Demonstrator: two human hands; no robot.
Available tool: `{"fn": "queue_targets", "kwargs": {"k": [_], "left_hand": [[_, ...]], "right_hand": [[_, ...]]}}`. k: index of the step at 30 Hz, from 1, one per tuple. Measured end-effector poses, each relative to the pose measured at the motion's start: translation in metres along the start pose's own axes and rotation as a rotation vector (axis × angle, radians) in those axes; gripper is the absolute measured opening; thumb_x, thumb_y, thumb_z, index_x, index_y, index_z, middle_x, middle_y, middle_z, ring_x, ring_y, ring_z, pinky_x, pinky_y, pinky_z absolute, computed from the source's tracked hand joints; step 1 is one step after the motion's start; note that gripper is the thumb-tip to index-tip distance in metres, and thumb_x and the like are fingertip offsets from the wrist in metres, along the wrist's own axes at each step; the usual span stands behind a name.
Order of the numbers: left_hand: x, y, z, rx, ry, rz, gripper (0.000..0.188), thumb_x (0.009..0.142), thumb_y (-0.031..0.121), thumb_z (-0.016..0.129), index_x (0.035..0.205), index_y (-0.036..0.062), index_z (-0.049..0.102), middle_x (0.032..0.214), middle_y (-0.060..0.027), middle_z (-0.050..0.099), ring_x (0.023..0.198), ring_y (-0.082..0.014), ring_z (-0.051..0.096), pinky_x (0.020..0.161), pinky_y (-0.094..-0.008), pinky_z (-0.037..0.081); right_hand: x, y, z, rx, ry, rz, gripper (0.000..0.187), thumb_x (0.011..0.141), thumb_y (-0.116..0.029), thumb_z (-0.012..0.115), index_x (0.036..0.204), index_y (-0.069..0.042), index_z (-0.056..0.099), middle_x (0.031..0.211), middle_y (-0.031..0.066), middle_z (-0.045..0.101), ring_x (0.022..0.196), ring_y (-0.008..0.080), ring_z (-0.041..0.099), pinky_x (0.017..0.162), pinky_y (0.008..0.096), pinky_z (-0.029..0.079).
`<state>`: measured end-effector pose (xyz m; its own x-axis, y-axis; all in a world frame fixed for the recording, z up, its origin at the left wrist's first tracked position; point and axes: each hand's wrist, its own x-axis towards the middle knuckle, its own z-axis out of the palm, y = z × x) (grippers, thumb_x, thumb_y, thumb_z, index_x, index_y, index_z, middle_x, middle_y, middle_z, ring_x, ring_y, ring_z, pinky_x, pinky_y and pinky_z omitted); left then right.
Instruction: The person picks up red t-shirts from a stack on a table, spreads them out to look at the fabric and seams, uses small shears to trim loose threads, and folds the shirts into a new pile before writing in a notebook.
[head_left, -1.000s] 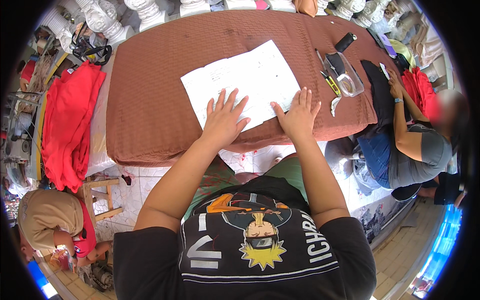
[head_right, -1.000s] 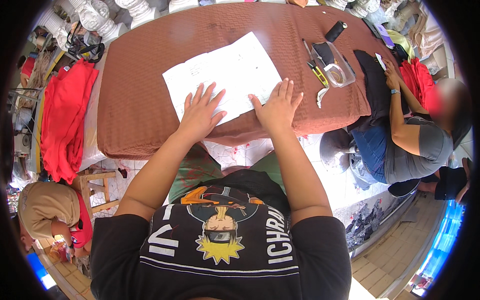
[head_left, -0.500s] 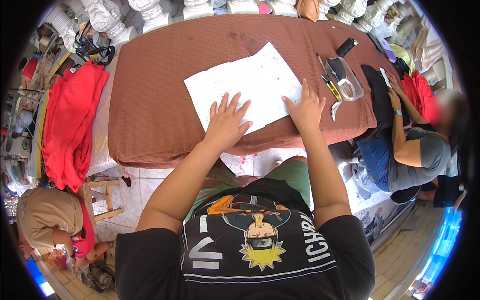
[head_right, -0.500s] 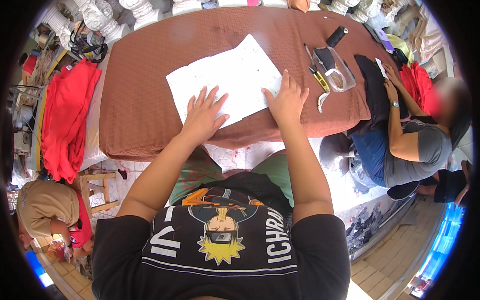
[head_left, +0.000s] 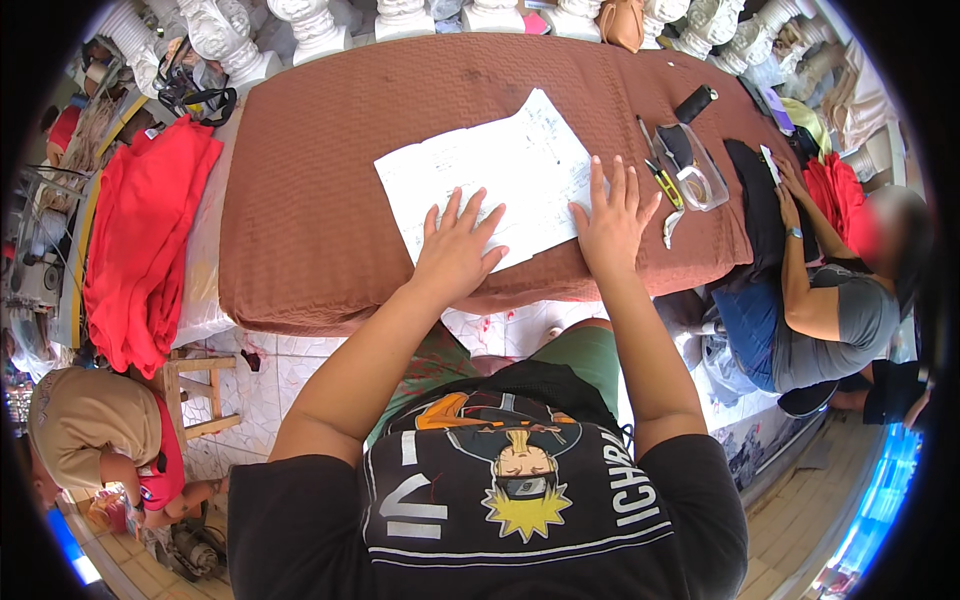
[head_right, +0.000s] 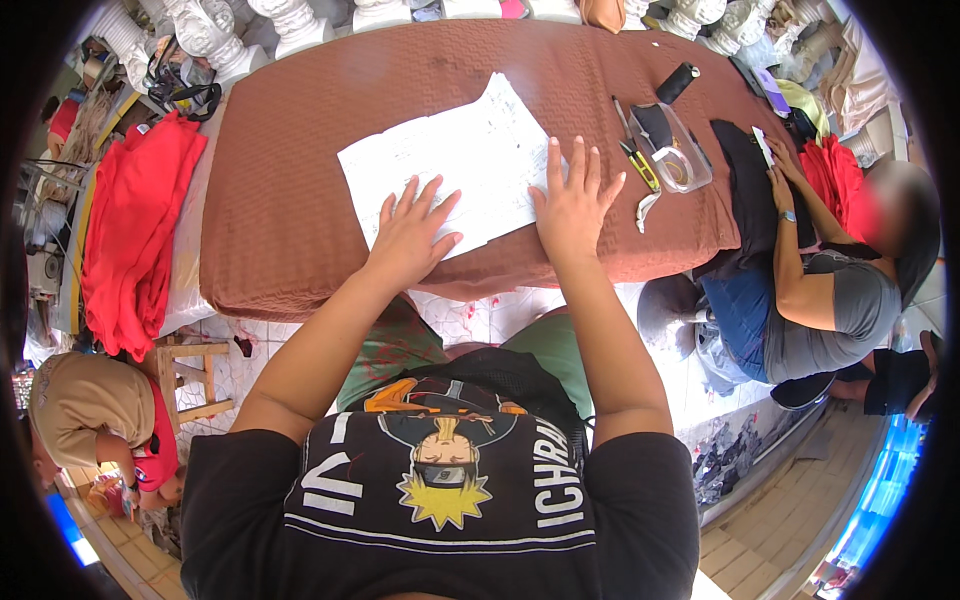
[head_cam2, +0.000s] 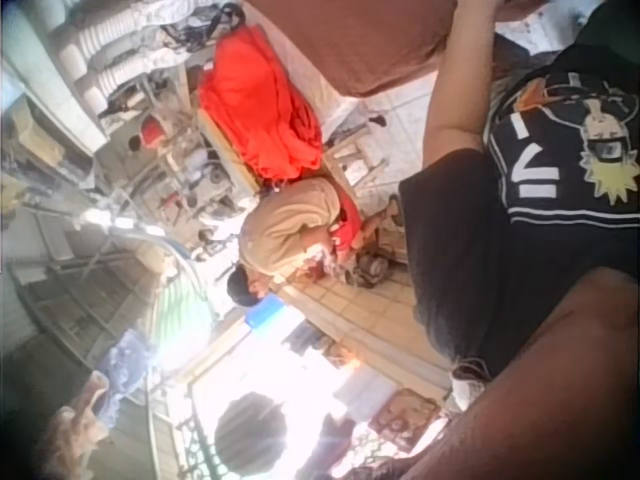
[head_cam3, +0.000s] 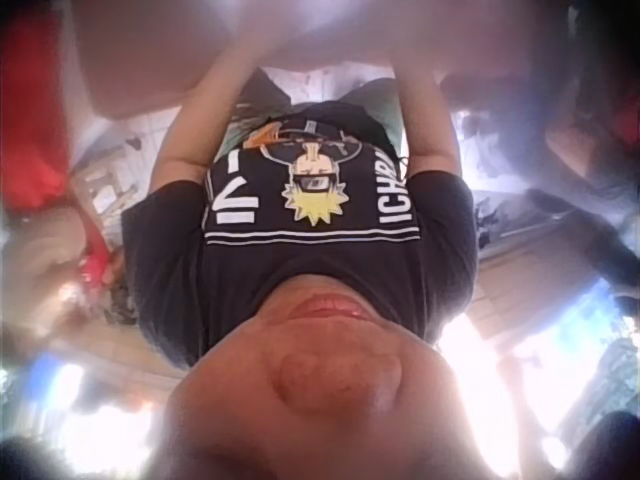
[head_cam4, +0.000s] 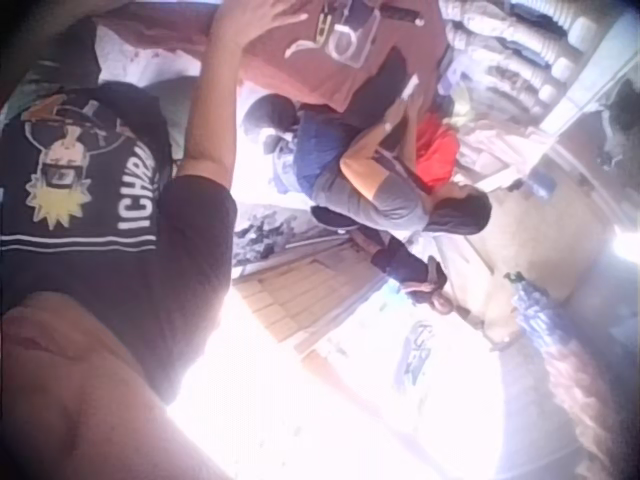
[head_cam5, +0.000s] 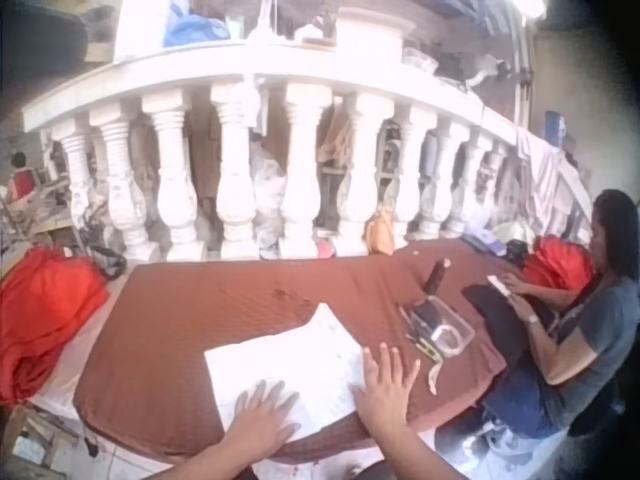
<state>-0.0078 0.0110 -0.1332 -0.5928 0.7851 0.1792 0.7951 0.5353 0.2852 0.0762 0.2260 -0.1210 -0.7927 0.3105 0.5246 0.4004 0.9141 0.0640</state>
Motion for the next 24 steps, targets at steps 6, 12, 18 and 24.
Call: {"fn": "queue_targets", "kwargs": {"k": [6, 12, 18, 24], "left_hand": [[0.002, 0.003, -0.012, -0.046, -0.061, -0.018, 0.052, 0.088, 0.037, 0.055, 0.133, 0.0147, 0.045, 0.144, -0.0127, 0.031, 0.137, -0.0357, 0.019, 0.105, -0.0583, 0.017], [0.031, 0.022, -0.024, -0.411, -0.003, 0.044, 0.046, 0.085, 0.035, 0.060, 0.120, 0.0058, 0.057, 0.121, -0.0144, 0.056, 0.121, -0.0312, 0.046, 0.098, -0.0391, 0.037], [0.068, 0.031, -0.006, -0.941, 0.058, -0.402, 0.044, 0.083, 0.038, 0.062, 0.098, -0.0034, 0.064, 0.090, -0.0151, 0.068, 0.083, -0.0246, 0.065, 0.072, -0.0330, 0.050], [0.061, 0.008, -0.017, -1.257, 0.005, -0.491, 0.028, 0.088, 0.027, 0.056, 0.092, 0.0005, 0.064, 0.087, -0.0093, 0.068, 0.081, -0.0154, 0.066, 0.068, -0.0281, 0.048]], "right_hand": [[0.001, 0.008, -0.010, 0.069, 0.030, -0.035, 0.051, 0.075, -0.024, 0.069, 0.122, -0.013, 0.052, 0.137, 0.0122, 0.040, 0.131, 0.0296, 0.033, 0.106, 0.0633, 0.009], [0.013, 0.008, -0.025, 0.143, 0.110, -0.049, 0.017, 0.073, -0.017, 0.070, 0.086, -0.010, 0.062, 0.131, 0.0114, 0.047, 0.129, 0.0304, 0.036, 0.107, 0.0621, 0.010], [0.002, -0.024, -0.043, 0.385, 0.145, -0.189, 0.010, 0.072, -0.016, 0.070, 0.078, -0.010, 0.064, 0.131, 0.0112, 0.048, 0.128, 0.0307, 0.036, 0.105, 0.0621, 0.013], [0.000, -0.027, -0.036, 0.602, -0.045, 0.056, 0.027, 0.083, -0.028, 0.062, 0.096, -0.005, 0.067, 0.128, 0.0171, 0.050, 0.109, 0.0372, 0.052, 0.091, 0.0449, 0.041]]}}
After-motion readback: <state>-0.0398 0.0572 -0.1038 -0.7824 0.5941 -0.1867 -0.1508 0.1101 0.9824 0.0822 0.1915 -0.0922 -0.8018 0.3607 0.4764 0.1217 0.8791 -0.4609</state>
